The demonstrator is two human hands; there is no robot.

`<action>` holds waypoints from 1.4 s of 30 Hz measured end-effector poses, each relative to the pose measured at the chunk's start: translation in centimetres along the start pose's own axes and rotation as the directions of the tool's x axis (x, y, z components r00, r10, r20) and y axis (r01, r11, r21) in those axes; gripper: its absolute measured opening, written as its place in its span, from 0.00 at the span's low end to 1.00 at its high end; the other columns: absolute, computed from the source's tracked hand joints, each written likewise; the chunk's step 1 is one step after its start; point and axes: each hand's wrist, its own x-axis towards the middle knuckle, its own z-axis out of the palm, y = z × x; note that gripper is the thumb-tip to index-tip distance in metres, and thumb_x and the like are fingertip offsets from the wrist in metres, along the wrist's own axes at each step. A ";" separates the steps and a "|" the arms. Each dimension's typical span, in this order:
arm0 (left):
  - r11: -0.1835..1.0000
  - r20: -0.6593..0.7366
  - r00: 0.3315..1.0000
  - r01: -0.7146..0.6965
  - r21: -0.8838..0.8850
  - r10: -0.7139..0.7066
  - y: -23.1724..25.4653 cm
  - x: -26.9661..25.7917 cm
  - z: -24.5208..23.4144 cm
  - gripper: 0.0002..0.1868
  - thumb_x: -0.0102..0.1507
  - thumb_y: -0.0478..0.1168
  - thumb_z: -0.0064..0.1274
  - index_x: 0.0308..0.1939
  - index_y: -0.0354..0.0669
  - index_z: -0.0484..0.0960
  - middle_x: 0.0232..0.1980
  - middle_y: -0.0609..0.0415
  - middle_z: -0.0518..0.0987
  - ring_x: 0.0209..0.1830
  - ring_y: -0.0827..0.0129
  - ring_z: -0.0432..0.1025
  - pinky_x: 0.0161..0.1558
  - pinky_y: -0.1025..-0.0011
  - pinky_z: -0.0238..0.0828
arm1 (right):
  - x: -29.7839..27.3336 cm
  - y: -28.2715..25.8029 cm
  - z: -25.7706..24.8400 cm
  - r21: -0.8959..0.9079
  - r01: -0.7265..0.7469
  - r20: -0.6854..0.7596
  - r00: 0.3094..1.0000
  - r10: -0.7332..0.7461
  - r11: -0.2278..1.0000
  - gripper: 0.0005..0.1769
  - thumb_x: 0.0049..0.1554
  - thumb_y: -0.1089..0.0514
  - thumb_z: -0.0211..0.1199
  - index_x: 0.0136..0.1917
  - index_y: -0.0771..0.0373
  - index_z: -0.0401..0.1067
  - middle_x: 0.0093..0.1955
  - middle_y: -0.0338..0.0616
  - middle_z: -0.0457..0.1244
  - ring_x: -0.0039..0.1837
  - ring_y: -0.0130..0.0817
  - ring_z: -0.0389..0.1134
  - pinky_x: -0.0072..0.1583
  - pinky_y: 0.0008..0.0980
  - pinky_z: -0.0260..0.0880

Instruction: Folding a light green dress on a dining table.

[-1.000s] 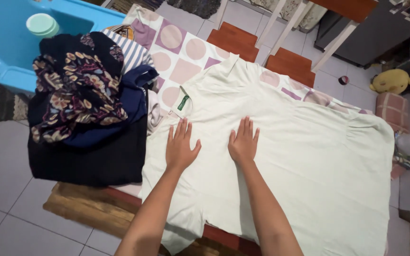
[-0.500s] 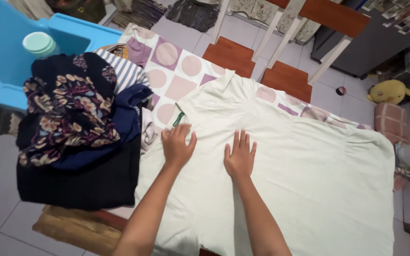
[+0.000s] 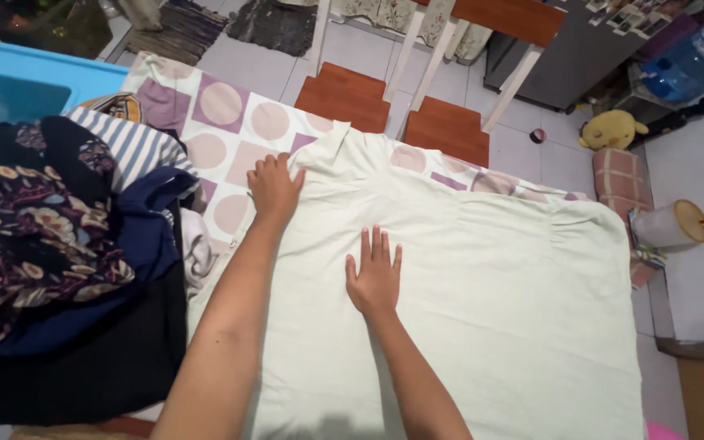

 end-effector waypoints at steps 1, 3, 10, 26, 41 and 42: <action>1.000 0.025 1.000 0.004 0.025 -0.005 -0.3 0.4 0.7 0.24 0.66 0.54 0.56 0.58 0.41 0.78 0.52 0.48 0.77 0.52 0.54 0.71 0.54 0.54 0.63 | 0.0 0.0 -0.1 0.007 0.004 -0.008 1.000 -0.004 1.000 0.37 0.64 0.41 0.47 0.81 0.59 0.51 0.84 0.51 0.44 0.84 0.44 0.41 0.80 0.53 0.31; 1.000 0.045 0.999 -0.016 0.015 0.015 -1.4 0.9 1.6 0.21 0.67 0.52 0.54 0.56 0.41 0.78 0.52 0.47 0.77 0.50 0.53 0.73 0.53 0.54 0.65 | 0.0 0.1 -0.1 0.006 0.002 -0.011 1.000 -0.002 1.000 0.37 0.64 0.41 0.47 0.81 0.60 0.52 0.84 0.51 0.44 0.84 0.44 0.41 0.80 0.53 0.31; 0.993 0.150 0.982 -0.118 -0.001 0.117 -2.9 1.7 1.1 0.15 0.71 0.50 0.48 0.51 0.42 0.74 0.44 0.46 0.81 0.38 0.47 0.78 0.38 0.51 0.72 | -0.1 -0.3 -0.5 0.015 -0.013 0.010 1.000 0.013 1.000 0.37 0.64 0.41 0.47 0.81 0.59 0.52 0.85 0.50 0.43 0.84 0.44 0.40 0.80 0.53 0.30; 0.981 -0.101 0.984 0.134 -0.143 -0.149 -3.3 -0.7 0.3 0.20 0.66 0.48 0.59 0.52 0.38 0.74 0.49 0.43 0.79 0.48 0.47 0.74 0.47 0.52 0.70 | 0.0 0.1 -0.1 0.016 -0.011 0.020 1.000 0.010 1.000 0.37 0.64 0.42 0.47 0.81 0.57 0.51 0.85 0.47 0.43 0.85 0.43 0.40 0.79 0.53 0.30; 0.851 0.299 0.803 -0.436 -0.294 0.515 3.8 -12.9 -1.5 0.35 0.64 0.61 0.45 0.71 0.47 0.69 0.79 0.44 0.58 0.79 0.52 0.50 0.75 0.49 0.37 | -0.1 0.8 1.2 -0.074 0.051 -0.006 0.999 -0.051 0.996 0.36 0.64 0.48 0.46 0.84 0.53 0.49 0.86 0.45 0.42 0.86 0.43 0.40 0.80 0.54 0.31; 0.892 0.273 0.852 -0.407 -0.196 0.448 1.8 -11.7 -0.6 0.37 0.65 0.62 0.44 0.74 0.47 0.66 0.80 0.44 0.56 0.81 0.53 0.50 0.76 0.50 0.38 | 0.1 0.4 0.9 -0.032 0.027 -0.013 1.000 -0.027 0.999 0.34 0.65 0.49 0.45 0.83 0.53 0.50 0.86 0.45 0.43 0.85 0.43 0.41 0.80 0.55 0.32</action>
